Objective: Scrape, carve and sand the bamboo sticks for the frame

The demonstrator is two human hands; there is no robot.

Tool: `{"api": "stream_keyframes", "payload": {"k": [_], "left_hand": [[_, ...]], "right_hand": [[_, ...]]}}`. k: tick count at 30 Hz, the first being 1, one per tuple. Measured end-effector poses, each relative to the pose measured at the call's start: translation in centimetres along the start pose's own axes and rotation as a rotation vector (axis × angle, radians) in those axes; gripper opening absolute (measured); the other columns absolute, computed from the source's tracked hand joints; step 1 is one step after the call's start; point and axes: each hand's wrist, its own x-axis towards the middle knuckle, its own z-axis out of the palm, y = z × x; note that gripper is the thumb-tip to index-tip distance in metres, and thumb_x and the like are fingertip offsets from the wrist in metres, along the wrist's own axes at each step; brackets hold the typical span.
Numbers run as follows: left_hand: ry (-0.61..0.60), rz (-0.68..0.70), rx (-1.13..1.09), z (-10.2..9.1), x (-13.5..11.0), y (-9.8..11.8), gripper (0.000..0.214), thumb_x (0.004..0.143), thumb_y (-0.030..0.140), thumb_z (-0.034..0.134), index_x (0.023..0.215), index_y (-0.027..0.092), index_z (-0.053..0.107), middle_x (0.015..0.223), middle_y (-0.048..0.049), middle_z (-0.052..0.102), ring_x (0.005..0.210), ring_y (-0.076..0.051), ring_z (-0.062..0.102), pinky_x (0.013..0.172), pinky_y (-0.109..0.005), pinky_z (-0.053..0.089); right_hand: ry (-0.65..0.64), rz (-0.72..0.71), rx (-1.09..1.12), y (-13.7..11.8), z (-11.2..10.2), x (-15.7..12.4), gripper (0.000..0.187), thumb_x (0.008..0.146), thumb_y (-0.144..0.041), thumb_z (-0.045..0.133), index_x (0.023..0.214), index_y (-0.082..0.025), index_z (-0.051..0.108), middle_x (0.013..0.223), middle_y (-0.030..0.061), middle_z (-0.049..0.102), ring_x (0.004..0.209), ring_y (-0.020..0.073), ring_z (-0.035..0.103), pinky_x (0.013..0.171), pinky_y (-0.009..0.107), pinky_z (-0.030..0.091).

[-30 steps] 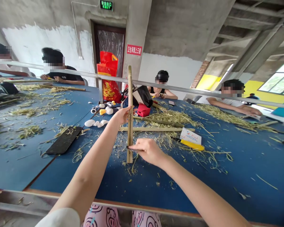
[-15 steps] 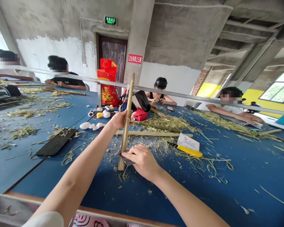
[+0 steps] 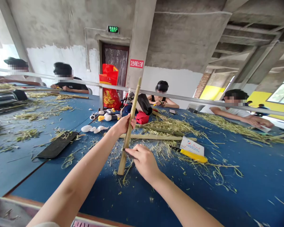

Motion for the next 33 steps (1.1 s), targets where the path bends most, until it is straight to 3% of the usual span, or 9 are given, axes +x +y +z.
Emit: {"api": "stream_keyframes", "payload": {"k": [5,7,11,13,20,25,29,33], "left_hand": [[-0.029,0.028,-0.004,1.0,0.7,-1.7,0.025,0.097,0.034,0.051,0.081,0.015,0.053,0.061,0.0026,0.045,0.045,-0.004,0.046,0.043,-0.012,0.043],[-0.004,0.049,0.02,1.1,1.0,-1.9,0.022,0.097,0.03,0.052,0.081,0.015,0.054,0.061,0.0025,0.046,0.045,-0.004,0.046,0.043,-0.011,0.042],[0.081,0.086,0.089,0.9,1.1,-1.1,0.023,0.097,0.028,0.052,0.078,0.015,0.053,0.057,0.0017,0.048,0.042,-0.005,0.044,0.039,-0.013,0.038],[0.111,0.084,0.126,0.7,1.0,-0.5,0.024,0.097,0.028,0.052,0.077,0.015,0.053,0.056,0.0012,0.048,0.041,-0.006,0.044,0.038,-0.014,0.038],[0.144,0.095,0.164,-0.8,-0.2,2.1,0.014,0.091,0.022,0.056,0.079,0.016,0.055,0.059,-0.0036,0.057,0.05,-0.015,0.057,0.049,-0.026,0.051],[0.121,0.215,0.052,-2.2,-0.9,3.6,0.017,0.091,0.027,0.061,0.079,0.017,0.052,0.065,-0.0011,0.058,0.053,-0.009,0.058,0.052,-0.02,0.052],[0.077,0.27,-0.005,-2.1,-0.9,3.5,0.011,0.09,0.023,0.062,0.086,0.017,0.054,0.061,0.0045,0.051,0.045,-0.004,0.049,0.044,-0.013,0.041],[0.032,0.225,0.011,-1.1,-0.4,1.9,0.018,0.093,0.031,0.059,0.083,0.017,0.053,0.057,0.0058,0.045,0.042,-0.005,0.045,0.043,-0.015,0.04]], "right_hand": [[0.08,0.136,-0.075,0.8,0.2,0.5,0.036,0.09,-0.007,0.054,0.113,-0.026,0.074,0.079,0.0041,0.063,0.074,0.017,0.058,0.07,0.029,0.047],[0.008,0.1,-0.055,0.1,-0.4,0.3,0.035,0.09,-0.008,0.054,0.111,-0.027,0.075,0.075,0.003,0.061,0.07,0.0154,0.056,0.064,0.027,0.044],[-0.254,-0.092,0.107,-1.7,-1.5,-0.2,0.031,0.09,-0.011,0.056,0.106,-0.028,0.076,0.073,0.0011,0.06,0.07,0.0141,0.055,0.063,0.026,0.042],[-0.283,-0.097,0.116,-2.1,-1.7,-0.4,0.031,0.09,-0.01,0.056,0.106,-0.027,0.076,0.073,0.0014,0.059,0.072,0.0146,0.055,0.064,0.027,0.043],[-0.287,-0.014,0.219,-1.1,-0.8,-0.5,0.032,0.094,-0.014,0.053,0.113,-0.027,0.074,0.079,0.0013,0.058,0.069,0.0126,0.056,0.063,0.027,0.044],[-0.28,-0.04,0.26,-1.4,-0.4,-0.3,0.028,0.095,-0.017,0.053,0.114,-0.024,0.073,0.08,0.0022,0.06,0.071,0.0123,0.057,0.065,0.025,0.046],[-0.258,-0.077,0.142,-2.0,-0.9,0.2,0.028,0.09,-0.013,0.058,0.111,-0.024,0.073,0.083,0.0031,0.065,0.076,0.015,0.059,0.071,0.028,0.048],[-0.163,-0.026,0.029,-0.9,-2.2,2.7,0.033,0.085,-0.007,0.061,0.111,-0.025,0.073,0.09,0.0039,0.069,0.084,0.0178,0.062,0.077,0.032,0.051]]}}
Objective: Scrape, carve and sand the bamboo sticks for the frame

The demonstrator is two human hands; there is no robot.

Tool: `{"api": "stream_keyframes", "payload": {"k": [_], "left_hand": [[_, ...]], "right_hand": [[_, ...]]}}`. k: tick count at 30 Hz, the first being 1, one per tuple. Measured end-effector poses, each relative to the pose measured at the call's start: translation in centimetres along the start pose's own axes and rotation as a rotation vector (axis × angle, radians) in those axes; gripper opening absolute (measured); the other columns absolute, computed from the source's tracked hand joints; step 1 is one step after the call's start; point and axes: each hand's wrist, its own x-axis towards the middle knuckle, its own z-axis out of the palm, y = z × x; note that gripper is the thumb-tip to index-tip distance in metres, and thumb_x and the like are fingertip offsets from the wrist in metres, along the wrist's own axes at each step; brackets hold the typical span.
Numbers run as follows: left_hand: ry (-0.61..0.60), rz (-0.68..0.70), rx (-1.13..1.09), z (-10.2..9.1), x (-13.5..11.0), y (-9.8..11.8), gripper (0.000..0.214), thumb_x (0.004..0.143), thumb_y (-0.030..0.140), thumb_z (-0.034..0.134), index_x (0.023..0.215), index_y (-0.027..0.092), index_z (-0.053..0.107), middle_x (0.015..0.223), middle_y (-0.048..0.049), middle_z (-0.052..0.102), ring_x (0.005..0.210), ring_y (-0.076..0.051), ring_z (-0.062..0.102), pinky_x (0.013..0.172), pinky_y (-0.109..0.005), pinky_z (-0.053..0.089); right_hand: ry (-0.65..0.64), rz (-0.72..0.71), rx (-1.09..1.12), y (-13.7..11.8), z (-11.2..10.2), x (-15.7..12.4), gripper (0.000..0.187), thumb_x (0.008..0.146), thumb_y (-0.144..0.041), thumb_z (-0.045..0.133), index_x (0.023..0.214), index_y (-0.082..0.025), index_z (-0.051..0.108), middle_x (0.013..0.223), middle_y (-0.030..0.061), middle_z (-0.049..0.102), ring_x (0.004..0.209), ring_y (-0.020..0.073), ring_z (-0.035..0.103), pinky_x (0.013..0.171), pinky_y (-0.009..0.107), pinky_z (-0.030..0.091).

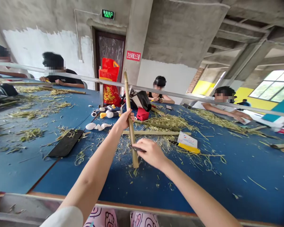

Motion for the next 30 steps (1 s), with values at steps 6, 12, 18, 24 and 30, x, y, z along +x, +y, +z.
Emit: {"api": "stream_keyframes", "payload": {"k": [6,12,18,24,30], "left_hand": [[-0.033,-0.116,0.087,1.0,0.2,-1.9,0.027,0.094,0.041,0.055,0.084,0.015,0.057,0.057,0.0017,0.051,0.045,-0.01,0.051,0.043,-0.02,0.044],[0.042,-0.1,0.138,1.5,0.3,-1.7,0.028,0.097,0.036,0.048,0.076,0.018,0.051,0.054,0.0011,0.052,0.044,-0.011,0.051,0.046,-0.022,0.046],[0.075,-0.121,0.153,2.0,0.1,-1.6,0.028,0.096,0.037,0.051,0.074,0.019,0.048,0.053,0.0005,0.053,0.043,-0.012,0.052,0.047,-0.023,0.047],[0.131,-0.147,0.194,2.2,0.3,-1.6,0.028,0.096,0.036,0.051,0.073,0.019,0.05,0.05,-0.0006,0.055,0.042,-0.013,0.052,0.046,-0.023,0.046],[0.152,-0.13,0.213,2.2,0.5,-2.0,0.032,0.099,0.038,0.045,0.073,0.018,0.05,0.051,-0.0006,0.055,0.041,-0.012,0.052,0.042,-0.021,0.041]], "right_hand": [[0.111,-0.025,-0.151,4.8,-1.6,5.4,0.036,0.088,-0.005,0.057,0.111,-0.027,0.074,0.096,0.0058,0.07,0.092,0.0207,0.06,0.083,0.036,0.05],[-0.027,-0.052,-0.148,4.7,-2.0,2.5,0.038,0.088,-0.003,0.054,0.111,-0.025,0.074,0.087,0.0033,0.07,0.08,0.0177,0.059,0.074,0.033,0.049],[-0.188,-0.074,-0.085,-0.4,-3.2,-5.8,0.047,0.083,0.005,0.049,0.115,-0.023,0.071,0.084,0.0032,0.068,0.077,0.0171,0.056,0.068,0.032,0.045],[-0.084,-0.053,-0.237,0.8,-2.3,-3.2,0.044,0.081,0.005,0.051,0.111,-0.019,0.073,0.076,0.0048,0.063,0.075,0.019,0.052,0.066,0.033,0.042],[0.023,0.04,-0.146,7.0,-1.7,6.2,0.034,0.084,-0.001,0.057,0.1,-0.023,0.078,0.076,0.0029,0.06,0.071,0.0154,0.053,0.066,0.028,0.042]]}}
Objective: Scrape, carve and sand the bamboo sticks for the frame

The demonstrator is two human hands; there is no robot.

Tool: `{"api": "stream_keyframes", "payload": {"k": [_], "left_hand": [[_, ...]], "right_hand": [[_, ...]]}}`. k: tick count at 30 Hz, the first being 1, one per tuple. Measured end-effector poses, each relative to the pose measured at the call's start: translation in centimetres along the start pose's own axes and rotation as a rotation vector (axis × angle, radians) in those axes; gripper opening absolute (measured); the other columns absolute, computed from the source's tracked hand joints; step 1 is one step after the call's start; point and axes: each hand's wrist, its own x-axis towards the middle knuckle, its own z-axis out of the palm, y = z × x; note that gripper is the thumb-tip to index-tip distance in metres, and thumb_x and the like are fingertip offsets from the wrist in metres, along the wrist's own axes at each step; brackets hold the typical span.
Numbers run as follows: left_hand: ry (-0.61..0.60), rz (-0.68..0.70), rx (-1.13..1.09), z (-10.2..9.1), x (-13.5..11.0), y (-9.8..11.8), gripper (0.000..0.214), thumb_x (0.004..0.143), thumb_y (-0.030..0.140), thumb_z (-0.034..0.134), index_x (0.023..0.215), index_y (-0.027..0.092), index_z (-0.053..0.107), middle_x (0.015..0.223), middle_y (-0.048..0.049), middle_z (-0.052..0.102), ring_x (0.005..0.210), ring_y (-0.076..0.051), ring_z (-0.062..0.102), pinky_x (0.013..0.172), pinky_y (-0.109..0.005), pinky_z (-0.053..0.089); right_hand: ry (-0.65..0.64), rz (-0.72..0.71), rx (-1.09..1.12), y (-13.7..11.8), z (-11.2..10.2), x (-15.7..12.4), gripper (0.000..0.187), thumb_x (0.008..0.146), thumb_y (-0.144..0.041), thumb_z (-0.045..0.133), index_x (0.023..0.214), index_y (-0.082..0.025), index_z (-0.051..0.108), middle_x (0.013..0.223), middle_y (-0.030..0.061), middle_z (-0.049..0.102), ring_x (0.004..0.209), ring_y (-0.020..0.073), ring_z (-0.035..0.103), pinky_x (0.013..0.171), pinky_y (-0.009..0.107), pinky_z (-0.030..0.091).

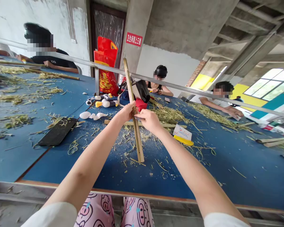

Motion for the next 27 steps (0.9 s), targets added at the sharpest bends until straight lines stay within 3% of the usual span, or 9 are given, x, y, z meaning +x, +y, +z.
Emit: {"api": "stream_keyframes", "payload": {"k": [3,11,15,19,24,27], "left_hand": [[0.008,0.011,-0.002,0.0,-0.1,0.0,0.032,0.099,0.038,0.043,0.075,0.018,0.05,0.05,0.0001,0.053,0.041,-0.012,0.052,0.042,-0.021,0.041],[0.076,0.09,-0.089,0.0,0.0,0.2,0.016,0.094,0.031,0.057,0.084,0.02,0.049,0.054,0.0032,0.053,0.042,-0.012,0.053,0.047,-0.022,0.046],[0.079,0.126,-0.177,-0.2,0.1,0.2,0.014,0.096,0.024,0.048,0.087,0.016,0.055,0.055,0.0009,0.053,0.043,-0.011,0.051,0.043,-0.02,0.041],[0.009,0.184,-0.283,-0.8,-0.2,0.0,0.024,0.1,0.028,0.039,0.093,0.015,0.059,0.059,0.002,0.05,0.042,-0.007,0.045,0.041,-0.017,0.037],[-0.162,0.112,-0.409,-1.6,-0.4,-0.1,0.027,0.101,0.029,0.038,0.093,0.015,0.06,0.061,0.0017,0.049,0.045,-0.007,0.045,0.043,-0.016,0.038],[-0.172,0.101,-0.41,-2.1,-0.3,-0.1,0.029,0.101,0.031,0.037,0.094,0.015,0.06,0.061,0.0016,0.049,0.047,-0.008,0.048,0.046,-0.018,0.041]], "right_hand": [[0.033,0.01,0.037,0.1,0.3,0.2,0.031,0.086,-0.004,0.057,0.1,-0.022,0.079,0.076,0.0029,0.061,0.07,0.0148,0.053,0.067,0.028,0.043],[-0.155,-0.01,0.102,-7.3,-1.8,-12.5,0.046,0.085,0.003,0.046,0.113,-0.021,0.073,0.076,0.0032,0.062,0.073,0.0173,0.051,0.064,0.03,0.043],[-0.206,0.0,0.138,-9.2,-2.3,-14.4,0.046,0.086,0.001,0.046,0.116,-0.023,0.071,0.08,0.0036,0.064,0.075,0.0174,0.053,0.068,0.032,0.046],[-0.164,-0.042,0.02,-8.1,-1.3,-11.6,0.045,0.085,0.002,0.048,0.114,-0.024,0.071,0.079,0.0041,0.064,0.077,0.0186,0.053,0.072,0.034,0.046],[-0.02,-0.008,-0.042,-3.0,0.7,-3.2,0.035,0.089,-0.005,0.054,0.108,-0.024,0.075,0.076,0.0041,0.06,0.077,0.0186,0.053,0.069,0.031,0.044],[0.022,0.028,0.023,-1.0,1.4,1.2,0.028,0.091,-0.011,0.056,0.101,-0.025,0.078,0.08,0.0029,0.06,0.073,0.0155,0.054,0.069,0.028,0.044]]}}
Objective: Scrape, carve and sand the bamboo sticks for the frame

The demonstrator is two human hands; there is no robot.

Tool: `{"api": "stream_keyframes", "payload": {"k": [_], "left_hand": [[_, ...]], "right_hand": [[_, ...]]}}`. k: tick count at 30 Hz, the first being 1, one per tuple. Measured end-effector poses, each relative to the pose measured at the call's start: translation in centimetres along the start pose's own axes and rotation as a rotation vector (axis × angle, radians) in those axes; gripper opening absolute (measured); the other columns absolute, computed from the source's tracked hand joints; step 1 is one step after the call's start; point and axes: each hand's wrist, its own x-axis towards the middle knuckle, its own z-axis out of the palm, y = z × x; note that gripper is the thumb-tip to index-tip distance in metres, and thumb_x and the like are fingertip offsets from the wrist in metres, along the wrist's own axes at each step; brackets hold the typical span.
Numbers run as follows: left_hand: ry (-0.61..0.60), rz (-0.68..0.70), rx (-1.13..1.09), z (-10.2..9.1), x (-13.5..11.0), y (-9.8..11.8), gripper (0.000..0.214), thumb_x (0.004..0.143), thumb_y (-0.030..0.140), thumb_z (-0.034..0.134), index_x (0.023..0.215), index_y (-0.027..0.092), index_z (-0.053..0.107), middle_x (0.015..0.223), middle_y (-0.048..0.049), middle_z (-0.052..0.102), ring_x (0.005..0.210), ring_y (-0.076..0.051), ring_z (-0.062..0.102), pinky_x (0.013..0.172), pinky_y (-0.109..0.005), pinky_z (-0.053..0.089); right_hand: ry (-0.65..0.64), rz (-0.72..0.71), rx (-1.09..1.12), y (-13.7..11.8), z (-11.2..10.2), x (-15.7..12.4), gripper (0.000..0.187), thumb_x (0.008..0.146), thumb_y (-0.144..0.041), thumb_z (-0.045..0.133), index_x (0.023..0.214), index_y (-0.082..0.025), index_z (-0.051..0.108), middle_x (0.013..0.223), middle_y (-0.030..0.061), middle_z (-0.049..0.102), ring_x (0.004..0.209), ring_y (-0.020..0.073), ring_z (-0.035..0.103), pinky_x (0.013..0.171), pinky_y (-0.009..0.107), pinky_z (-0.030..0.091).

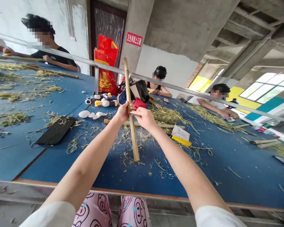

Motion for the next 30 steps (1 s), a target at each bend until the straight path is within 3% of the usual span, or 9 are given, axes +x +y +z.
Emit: {"api": "stream_keyframes", "payload": {"k": [2,4,7,11,14,17,21,25,30], "left_hand": [[0.012,0.014,-0.003,-0.3,0.1,0.1,0.032,0.102,0.031,0.033,0.094,0.016,0.06,0.06,0.0017,0.048,0.048,-0.009,0.049,0.047,-0.018,0.042],[0.021,0.022,-0.01,-0.7,0.3,0.2,0.034,0.103,0.031,0.031,0.094,0.016,0.06,0.059,0.0022,0.047,0.046,-0.008,0.048,0.048,-0.018,0.042],[0.001,0.009,-0.018,-1.1,0.5,0.5,0.03,0.102,0.03,0.035,0.095,0.017,0.061,0.059,0.0025,0.047,0.045,-0.008,0.046,0.048,-0.018,0.042],[-0.063,-0.021,-0.034,-1.4,0.3,0.7,0.03,0.102,0.029,0.033,0.094,0.018,0.06,0.061,0.0019,0.048,0.047,-0.009,0.048,0.05,-0.019,0.043],[-0.046,-0.017,-0.019,-1.3,0.1,0.6,0.029,0.102,0.029,0.034,0.092,0.018,0.059,0.06,0.0017,0.049,0.047,-0.009,0.048,0.049,-0.019,0.043],[0.042,-0.016,0.087,-1.0,0.0,0.9,0.026,0.1,0.03,0.038,0.092,0.018,0.06,0.063,0.0003,0.055,0.049,-0.009,0.052,0.052,-0.02,0.047],[0.251,-0.074,0.329,-0.6,0.1,2.3,0.019,0.097,0.026,0.044,0.092,0.016,0.06,0.062,-0.0029,0.06,0.048,-0.013,0.056,0.048,-0.022,0.047],[0.361,-0.074,0.474,-0.5,-0.9,3.1,0.011,0.093,0.027,0.051,0.093,0.018,0.055,0.055,-0.0018,0.057,0.043,-0.015,0.056,0.045,-0.024,0.046],[0.28,-0.047,0.612,-0.8,-5.0,-0.8,0.023,0.083,0.023,0.07,0.095,0.019,0.05,0.066,-0.0013,0.063,0.048,-0.014,0.06,0.048,-0.023,0.048]], "right_hand": [[-0.024,-0.036,-0.031,-0.3,0.3,1.2,0.027,0.091,-0.011,0.057,0.101,-0.025,0.078,0.081,0.0028,0.061,0.075,0.0161,0.054,0.07,0.028,0.044],[-0.049,-0.093,-0.126,-1.6,0.4,0.6,0.028,0.089,-0.01,0.057,0.102,-0.023,0.077,0.08,0.0039,0.061,0.079,0.0186,0.052,0.07,0.03,0.043],[-0.079,-0.126,-0.178,-4.0,0.1,-2.6,0.029,0.09,-0.01,0.054,0.106,-0.021,0.076,0.079,0.0052,0.063,0.079,0.0195,0.051,0.068,0.031,0.042],[-0.166,-0.126,-0.072,-6.6,-1.1,-8.6,0.034,0.091,-0.006,0.049,0.109,-0.021,0.073,0.078,0.0044,0.063,0.073,0.0178,0.05,0.066,0.031,0.043],[-0.27,-0.128,0.057,-7.8,-2.4,-12.2,0.039,0.088,-0.002,0.047,0.11,-0.021,0.073,0.079,0.0037,0.064,0.072,0.0169,0.053,0.066,0.031,0.044],[-0.335,-0.07,0.237,-8.4,-3.3,-14.0,0.035,0.091,-0.006,0.049,0.112,-0.023,0.072,0.081,0.0037,0.064,0.074,0.0151,0.057,0.067,0.028,0.048],[-0.255,0.01,0.3,-7.6,-3.3,-13.9,0.028,0.094,-0.014,0.054,0.113,-0.023,0.072,0.085,0.0044,0.066,0.077,0.0145,0.062,0.069,0.027,0.051],[-0.145,0.08,0.235,-5.9,-3.0,-11.8,0.025,0.094,-0.021,0.058,0.113,-0.024,0.073,0.085,0.0042,0.067,0.076,0.0153,0.063,0.069,0.028,0.051],[0.025,0.171,0.156,-4.0,-2.9,-9.3,0.024,0.091,-0.029,0.062,0.112,-0.025,0.073,0.096,0.0054,0.073,0.084,0.0192,0.068,0.077,0.032,0.055]]}}
